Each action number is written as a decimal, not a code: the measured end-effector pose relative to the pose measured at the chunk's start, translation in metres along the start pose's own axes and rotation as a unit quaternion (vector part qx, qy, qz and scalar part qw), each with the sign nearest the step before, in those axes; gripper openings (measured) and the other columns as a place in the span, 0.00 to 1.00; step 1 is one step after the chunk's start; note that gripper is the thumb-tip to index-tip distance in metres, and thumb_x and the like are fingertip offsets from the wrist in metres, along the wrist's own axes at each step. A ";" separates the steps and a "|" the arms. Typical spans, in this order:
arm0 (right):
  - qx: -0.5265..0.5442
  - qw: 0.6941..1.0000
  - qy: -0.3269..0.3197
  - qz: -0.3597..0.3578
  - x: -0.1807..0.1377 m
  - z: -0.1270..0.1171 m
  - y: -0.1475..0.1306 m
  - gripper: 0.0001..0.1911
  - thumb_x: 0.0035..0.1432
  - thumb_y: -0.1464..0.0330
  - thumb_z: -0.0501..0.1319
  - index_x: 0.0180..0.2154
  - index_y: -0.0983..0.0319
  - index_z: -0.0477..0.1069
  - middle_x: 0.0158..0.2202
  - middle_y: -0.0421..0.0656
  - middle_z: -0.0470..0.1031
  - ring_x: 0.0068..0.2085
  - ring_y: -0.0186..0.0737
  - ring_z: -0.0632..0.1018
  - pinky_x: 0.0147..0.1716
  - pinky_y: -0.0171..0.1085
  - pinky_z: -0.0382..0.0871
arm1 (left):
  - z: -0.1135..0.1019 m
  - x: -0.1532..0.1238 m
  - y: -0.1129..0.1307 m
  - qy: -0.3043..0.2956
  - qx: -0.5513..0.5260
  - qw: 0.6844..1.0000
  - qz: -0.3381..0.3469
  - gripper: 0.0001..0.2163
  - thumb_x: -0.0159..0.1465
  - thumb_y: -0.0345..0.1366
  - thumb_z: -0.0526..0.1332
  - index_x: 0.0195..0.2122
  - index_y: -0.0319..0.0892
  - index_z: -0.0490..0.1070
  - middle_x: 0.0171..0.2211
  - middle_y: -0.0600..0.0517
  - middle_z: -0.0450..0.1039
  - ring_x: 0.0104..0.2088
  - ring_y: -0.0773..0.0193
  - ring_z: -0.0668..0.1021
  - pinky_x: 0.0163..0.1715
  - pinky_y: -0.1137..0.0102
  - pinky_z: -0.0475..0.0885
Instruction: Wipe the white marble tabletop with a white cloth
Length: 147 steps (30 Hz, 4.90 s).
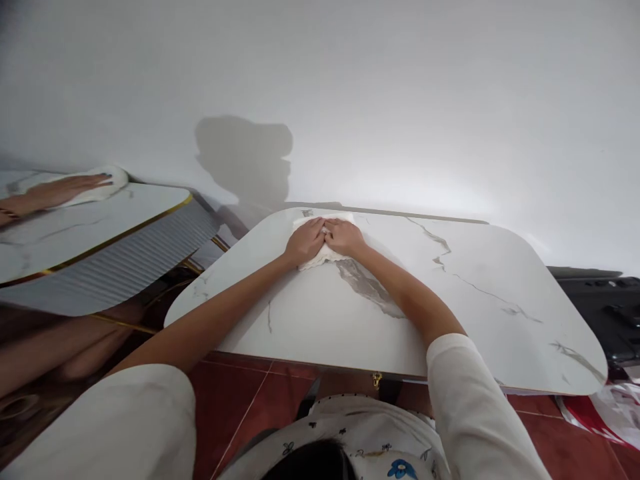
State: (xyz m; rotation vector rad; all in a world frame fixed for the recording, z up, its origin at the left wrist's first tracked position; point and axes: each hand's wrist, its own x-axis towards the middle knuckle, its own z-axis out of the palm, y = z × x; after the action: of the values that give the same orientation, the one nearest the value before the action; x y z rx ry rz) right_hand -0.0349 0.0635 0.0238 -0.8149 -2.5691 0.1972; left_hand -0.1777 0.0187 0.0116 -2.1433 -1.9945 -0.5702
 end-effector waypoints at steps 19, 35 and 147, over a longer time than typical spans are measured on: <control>0.002 0.990 0.022 0.137 0.034 -0.005 0.075 0.22 0.63 0.70 0.46 0.55 0.60 0.68 0.57 0.43 0.70 0.55 0.47 0.71 0.53 0.45 0.66 | 0.040 0.093 0.012 0.012 -0.017 0.998 0.054 0.17 0.66 0.30 0.44 0.49 0.35 0.67 0.49 0.41 0.71 0.51 0.53 0.72 0.52 0.60 0.65; -0.074 0.990 0.015 0.116 -0.014 -0.011 0.055 0.24 0.64 0.71 0.45 0.60 0.72 0.60 0.62 0.52 0.62 0.62 0.45 0.62 0.62 0.44 0.52 | 0.037 0.062 0.030 -0.029 -0.025 0.988 0.152 0.23 0.66 0.33 0.41 0.60 0.27 0.57 0.61 0.36 0.59 0.62 0.53 0.61 0.62 0.57 0.55; -0.139 0.978 0.005 0.156 -0.232 -0.083 -0.015 0.26 0.59 0.72 0.48 0.59 0.69 0.64 0.61 0.50 0.64 0.62 0.46 0.65 0.61 0.44 0.57 | 0.001 -0.098 0.205 -0.060 -0.105 0.985 0.122 0.24 0.63 0.33 0.48 0.61 0.32 0.59 0.63 0.39 0.58 0.64 0.51 0.61 0.63 0.57 0.57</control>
State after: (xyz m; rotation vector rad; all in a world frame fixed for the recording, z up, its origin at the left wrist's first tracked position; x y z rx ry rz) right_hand 0.1640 -0.0825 0.0175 -1.3185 -2.4785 -0.0761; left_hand 0.0201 -0.0916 0.0028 -2.5567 -1.7557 -0.6515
